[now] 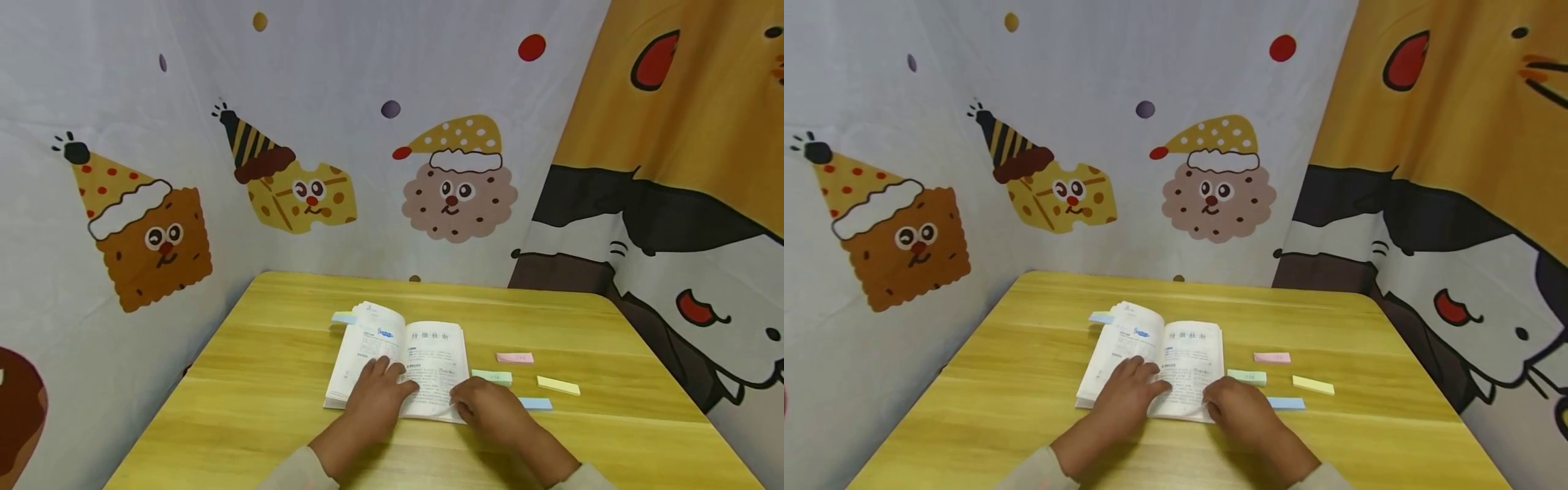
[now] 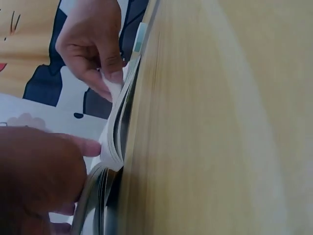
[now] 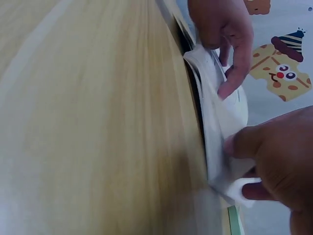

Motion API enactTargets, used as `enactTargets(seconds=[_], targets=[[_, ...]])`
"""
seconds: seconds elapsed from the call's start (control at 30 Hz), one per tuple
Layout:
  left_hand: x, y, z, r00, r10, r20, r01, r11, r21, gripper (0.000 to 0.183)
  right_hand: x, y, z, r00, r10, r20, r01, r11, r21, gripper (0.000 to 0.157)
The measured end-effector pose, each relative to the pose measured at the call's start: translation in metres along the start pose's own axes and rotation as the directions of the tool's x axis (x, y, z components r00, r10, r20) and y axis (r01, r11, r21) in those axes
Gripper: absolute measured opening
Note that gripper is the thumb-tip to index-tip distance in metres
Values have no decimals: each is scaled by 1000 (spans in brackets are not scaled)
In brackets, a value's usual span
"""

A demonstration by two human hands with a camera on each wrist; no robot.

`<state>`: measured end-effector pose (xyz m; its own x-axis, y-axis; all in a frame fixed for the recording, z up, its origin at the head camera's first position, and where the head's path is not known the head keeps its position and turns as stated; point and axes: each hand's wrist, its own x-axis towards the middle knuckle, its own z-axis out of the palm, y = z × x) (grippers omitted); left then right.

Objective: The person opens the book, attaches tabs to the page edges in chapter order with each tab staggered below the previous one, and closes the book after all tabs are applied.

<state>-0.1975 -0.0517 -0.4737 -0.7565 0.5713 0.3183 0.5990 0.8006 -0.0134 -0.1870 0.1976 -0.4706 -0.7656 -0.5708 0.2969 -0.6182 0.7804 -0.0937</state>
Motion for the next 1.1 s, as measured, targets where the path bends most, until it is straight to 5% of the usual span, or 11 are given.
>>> enactTargets(seconds=[0.13,0.3,0.43,0.53,0.63,0.77,0.83,0.93,1.03,1.1], targets=[[-1,3,4,997,-28,66,32,998,-63,28,2,-2,-1,986,-31,-165,28,999,-19,23],[1,4,7,996,-49,76,56,994,-93,44,6,-6,-4,952,-82,-296,73,996,-42,37],[1,3,6,997,-49,61,55,994,-91,31,4,-7,-3,938,-14,-345,1,999,-37,40],[2,1,5,997,-53,58,58,995,-87,27,-1,-6,-1,928,66,-367,-76,997,-12,59],[2,0,4,996,-71,44,75,994,-81,31,-3,-3,1,940,63,-336,-67,998,0,65],[3,1,3,982,-188,7,186,964,-190,52,-5,0,7,974,-8,-226,4,1000,-17,32],[3,2,2,956,-291,-24,273,921,-278,62,-6,1,10,985,-9,-174,4,1000,-28,18],[3,1,1,895,-433,-107,376,861,-344,74,-8,1,13,993,43,-106,-47,998,-40,13],[3,-4,3,864,-461,-202,418,881,-222,81,-10,2,14,995,78,-63,-80,996,-28,12],[3,-8,3,885,-413,-216,404,911,-88,84,-10,2,14,995,86,-50,-87,996,-21,11]])
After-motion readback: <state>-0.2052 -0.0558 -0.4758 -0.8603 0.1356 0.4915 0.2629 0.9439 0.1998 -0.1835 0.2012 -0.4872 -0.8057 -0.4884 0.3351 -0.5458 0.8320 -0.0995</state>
